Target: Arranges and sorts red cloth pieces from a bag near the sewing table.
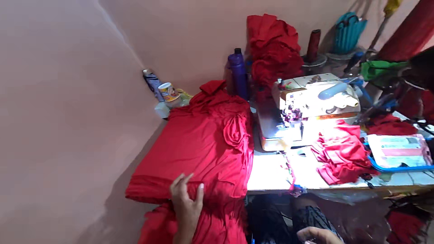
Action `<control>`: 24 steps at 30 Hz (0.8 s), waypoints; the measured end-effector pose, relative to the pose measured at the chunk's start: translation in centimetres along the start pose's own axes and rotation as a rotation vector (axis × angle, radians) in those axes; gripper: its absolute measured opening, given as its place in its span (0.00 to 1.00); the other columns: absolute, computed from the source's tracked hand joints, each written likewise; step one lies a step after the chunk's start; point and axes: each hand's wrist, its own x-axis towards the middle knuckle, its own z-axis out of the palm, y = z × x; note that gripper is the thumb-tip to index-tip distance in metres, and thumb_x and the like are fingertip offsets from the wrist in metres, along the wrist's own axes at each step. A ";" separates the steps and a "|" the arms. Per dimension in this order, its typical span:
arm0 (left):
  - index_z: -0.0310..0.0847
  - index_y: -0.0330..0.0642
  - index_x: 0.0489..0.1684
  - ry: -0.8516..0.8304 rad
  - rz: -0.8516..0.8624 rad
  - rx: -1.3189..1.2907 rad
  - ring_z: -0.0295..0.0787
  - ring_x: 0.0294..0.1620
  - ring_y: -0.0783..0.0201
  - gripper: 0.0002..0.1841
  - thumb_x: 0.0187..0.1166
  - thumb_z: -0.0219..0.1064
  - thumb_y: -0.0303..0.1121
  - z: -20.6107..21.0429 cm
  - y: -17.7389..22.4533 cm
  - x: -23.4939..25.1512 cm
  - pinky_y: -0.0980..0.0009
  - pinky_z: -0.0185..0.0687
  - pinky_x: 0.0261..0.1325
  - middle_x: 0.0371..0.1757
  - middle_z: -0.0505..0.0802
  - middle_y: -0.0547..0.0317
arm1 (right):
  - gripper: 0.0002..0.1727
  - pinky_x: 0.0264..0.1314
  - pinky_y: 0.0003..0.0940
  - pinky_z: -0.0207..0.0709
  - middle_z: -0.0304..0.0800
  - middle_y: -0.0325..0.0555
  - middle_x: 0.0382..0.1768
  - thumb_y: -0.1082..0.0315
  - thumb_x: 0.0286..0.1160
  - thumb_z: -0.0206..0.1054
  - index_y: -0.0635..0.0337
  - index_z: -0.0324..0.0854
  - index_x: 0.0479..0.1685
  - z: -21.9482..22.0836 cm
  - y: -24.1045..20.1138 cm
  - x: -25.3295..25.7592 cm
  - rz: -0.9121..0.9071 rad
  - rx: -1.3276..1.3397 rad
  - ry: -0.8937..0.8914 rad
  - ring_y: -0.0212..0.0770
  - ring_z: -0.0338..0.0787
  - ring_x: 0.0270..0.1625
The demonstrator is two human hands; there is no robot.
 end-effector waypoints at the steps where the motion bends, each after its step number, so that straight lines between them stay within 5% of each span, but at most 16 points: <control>1: 0.79 0.19 0.61 0.086 -0.095 0.014 0.75 0.71 0.24 0.27 0.72 0.68 0.37 0.2 -1.4 -0.8 0.40 0.70 0.75 0.66 0.81 0.17 | 0.19 0.66 0.43 0.79 0.88 0.64 0.58 0.71 0.83 0.60 0.78 0.80 0.64 0.8 -1.0 1.1 -0.006 0.001 -0.005 0.46 0.89 0.58; 5: 0.67 0.14 0.69 0.248 -0.381 -0.007 0.64 0.79 0.22 0.39 0.72 0.69 0.47 2.2 -3.7 -3.0 0.38 0.55 0.82 0.74 0.71 0.12 | 0.19 0.65 0.41 0.81 0.89 0.58 0.58 0.69 0.83 0.60 0.73 0.81 0.64 4.0 -2.7 6.4 -0.050 0.039 -0.103 0.42 0.90 0.57; 8: 0.57 0.14 0.76 0.352 -0.515 -0.149 0.64 0.78 0.30 0.43 0.72 0.73 0.43 3.0 -3.4 -2.4 0.47 0.61 0.80 0.78 0.64 0.13 | 0.24 0.63 0.41 0.83 0.87 0.59 0.61 0.66 0.80 0.64 0.73 0.76 0.70 7.2 -3.6 9.6 -0.029 0.203 -0.068 0.44 0.89 0.59; 11: 0.56 0.15 0.77 0.445 -0.652 -0.219 0.70 0.74 0.39 0.43 0.75 0.72 0.45 3.8 -2.7 -2.9 0.56 0.68 0.77 0.76 0.68 0.17 | 0.45 0.72 0.39 0.80 0.77 0.59 0.75 0.60 0.66 0.75 0.69 0.60 0.85 10.4 -4.0 11.9 -0.036 0.407 0.048 0.43 0.83 0.73; 13: 0.53 0.18 0.81 0.424 -0.882 -0.379 0.74 0.74 0.48 0.42 0.78 0.71 0.42 3.0 -0.5 -2.0 0.64 0.71 0.76 0.76 0.72 0.24 | 0.51 0.75 0.31 0.79 0.80 0.52 0.73 0.58 0.58 0.80 0.68 0.59 0.84 11.8 -3.9 13.7 -0.104 0.462 0.093 0.34 0.83 0.72; 16: 0.55 0.19 0.78 0.388 -1.017 -0.476 0.76 0.69 0.50 0.37 0.83 0.68 0.41 3.3 -0.6 -1.9 0.60 0.71 0.74 0.72 0.75 0.26 | 0.47 0.74 0.32 0.79 0.84 0.52 0.67 0.60 0.57 0.82 0.69 0.64 0.80 13.0 -4.3 15.9 -0.079 0.410 0.096 0.33 0.85 0.69; 21: 0.53 0.23 0.87 0.199 -0.991 -0.481 0.63 0.88 0.48 0.39 0.89 0.58 0.48 3.2 -0.4 -2.1 0.56 0.54 0.89 0.85 0.68 0.29 | 0.23 0.69 0.34 0.80 0.91 0.51 0.56 0.65 0.74 0.75 0.69 0.80 0.63 13.4 -6.3 17.4 0.032 0.377 0.117 0.34 0.88 0.61; 24: 0.56 0.22 0.85 0.222 -0.980 -0.501 0.67 0.86 0.51 0.36 0.88 0.60 0.44 3.2 -0.1 -1.5 0.60 0.58 0.87 0.83 0.73 0.32 | 0.17 0.67 0.30 0.79 0.90 0.49 0.55 0.68 0.80 0.69 0.71 0.80 0.61 13.3 -6.4 17.5 0.019 0.419 0.134 0.30 0.87 0.59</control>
